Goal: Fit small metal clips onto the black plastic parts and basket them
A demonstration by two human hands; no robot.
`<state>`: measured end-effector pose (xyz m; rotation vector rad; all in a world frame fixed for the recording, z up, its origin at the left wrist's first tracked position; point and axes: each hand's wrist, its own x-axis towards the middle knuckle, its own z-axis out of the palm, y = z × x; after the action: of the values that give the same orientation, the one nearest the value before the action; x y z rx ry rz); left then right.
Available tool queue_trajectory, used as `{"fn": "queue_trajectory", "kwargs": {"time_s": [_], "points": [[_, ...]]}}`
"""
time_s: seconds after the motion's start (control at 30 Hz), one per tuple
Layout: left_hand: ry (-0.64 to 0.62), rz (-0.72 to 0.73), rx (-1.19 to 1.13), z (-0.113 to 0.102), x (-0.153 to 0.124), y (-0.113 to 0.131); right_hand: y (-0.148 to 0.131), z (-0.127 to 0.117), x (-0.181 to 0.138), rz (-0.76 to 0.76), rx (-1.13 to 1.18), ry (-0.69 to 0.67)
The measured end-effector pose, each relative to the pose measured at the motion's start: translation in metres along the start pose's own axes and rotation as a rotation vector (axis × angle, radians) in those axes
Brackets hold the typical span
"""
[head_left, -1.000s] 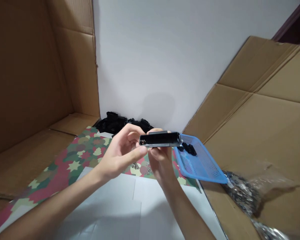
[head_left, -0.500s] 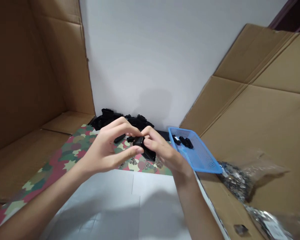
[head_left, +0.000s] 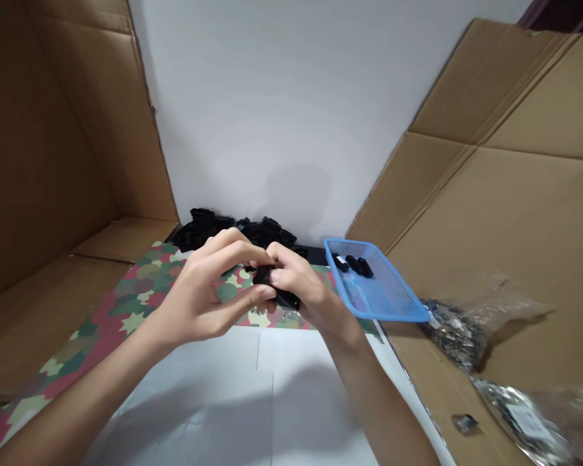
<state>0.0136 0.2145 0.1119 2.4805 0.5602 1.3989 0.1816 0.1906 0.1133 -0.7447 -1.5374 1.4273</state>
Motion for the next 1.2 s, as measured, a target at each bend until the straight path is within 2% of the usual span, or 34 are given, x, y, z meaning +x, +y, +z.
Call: {"fn": "queue_trajectory", "kwargs": {"time_s": [0.13, 0.23, 0.33, 0.47, 0.63, 0.77, 1.07, 1.2], "points": [[-0.002, 0.006, -0.011, 0.001, 0.0, 0.0, 0.001, 0.004, 0.001, -0.013, 0.025, 0.04], [0.034, -0.024, -0.091, 0.002, -0.001, 0.001, 0.0, 0.005, -0.001, -0.092, -0.022, 0.11], [0.089, -0.124, -0.206, 0.003, -0.001, 0.002, 0.0, 0.002, -0.002, -0.235, -0.173, 0.209], [0.042, -0.249, -0.303, 0.002, -0.002, 0.006, 0.008, -0.004, -0.002, -0.377, -0.47, 0.297], [0.088, -0.252, -0.352, 0.003, -0.007, 0.01, 0.013, -0.003, -0.001, -0.509, -0.672, 0.304], [0.15, -0.202, -0.334, 0.006, -0.009, 0.012, 0.013, 0.0, -0.001, -0.507, -0.67, 0.277], [0.281, -0.027, -0.107, 0.01, -0.012, 0.016, 0.016, 0.004, -0.002, -0.48, -0.631, 0.239], [0.298, -0.015, -0.048, 0.011, -0.01, 0.015, 0.009, 0.004, -0.004, -0.322, -0.495, 0.212]]}}
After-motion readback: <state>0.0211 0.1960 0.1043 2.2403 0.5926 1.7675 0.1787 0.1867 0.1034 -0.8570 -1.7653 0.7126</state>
